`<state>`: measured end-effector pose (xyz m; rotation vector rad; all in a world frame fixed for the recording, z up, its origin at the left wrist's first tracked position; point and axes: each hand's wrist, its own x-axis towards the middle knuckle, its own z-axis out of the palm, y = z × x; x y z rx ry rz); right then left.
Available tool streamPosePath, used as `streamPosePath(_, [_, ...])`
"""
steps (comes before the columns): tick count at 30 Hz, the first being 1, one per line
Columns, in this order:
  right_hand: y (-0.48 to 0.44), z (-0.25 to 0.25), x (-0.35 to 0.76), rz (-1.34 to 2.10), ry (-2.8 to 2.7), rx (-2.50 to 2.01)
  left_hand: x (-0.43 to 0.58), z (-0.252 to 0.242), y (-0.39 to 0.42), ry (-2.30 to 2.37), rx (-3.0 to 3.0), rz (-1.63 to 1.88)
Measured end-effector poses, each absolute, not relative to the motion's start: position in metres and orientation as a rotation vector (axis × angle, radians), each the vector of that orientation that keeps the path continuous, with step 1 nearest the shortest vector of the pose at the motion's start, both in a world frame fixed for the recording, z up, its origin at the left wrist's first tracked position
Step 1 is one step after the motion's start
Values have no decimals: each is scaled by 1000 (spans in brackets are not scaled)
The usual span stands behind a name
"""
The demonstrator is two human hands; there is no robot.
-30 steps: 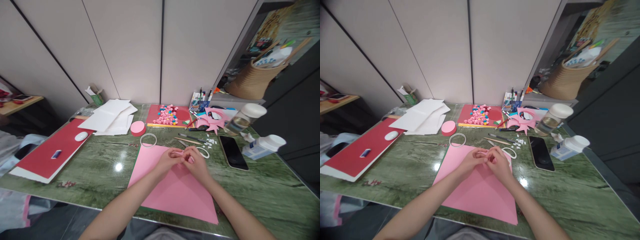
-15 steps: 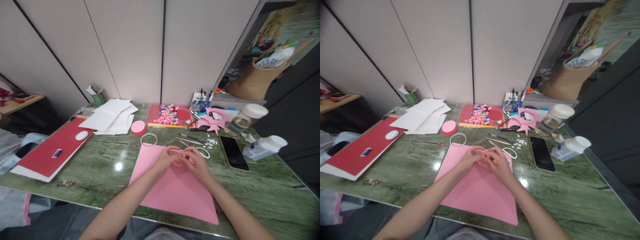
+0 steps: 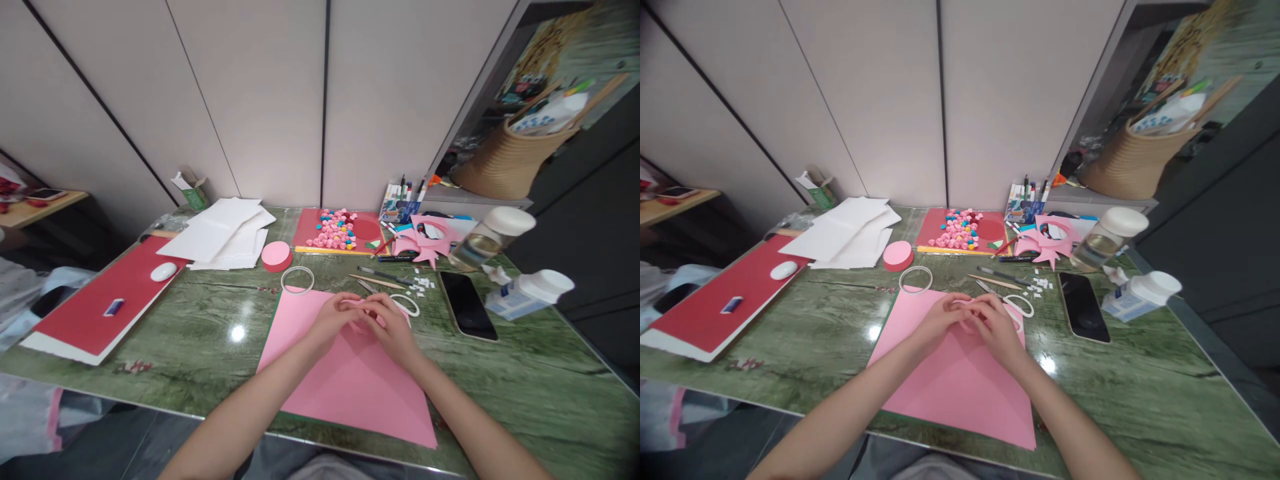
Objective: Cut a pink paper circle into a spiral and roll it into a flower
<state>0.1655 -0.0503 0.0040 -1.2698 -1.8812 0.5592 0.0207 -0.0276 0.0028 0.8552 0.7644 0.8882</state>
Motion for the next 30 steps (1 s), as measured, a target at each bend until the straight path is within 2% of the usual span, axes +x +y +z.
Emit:
streamPosePath(16, [-51, 7, 164, 539, -1787, -1288, 24, 7, -31, 786, 828, 872])
streamPosePath(30, [-53, 10, 165, 637, -1919, -1187, 18, 1, -25, 749, 857, 849])
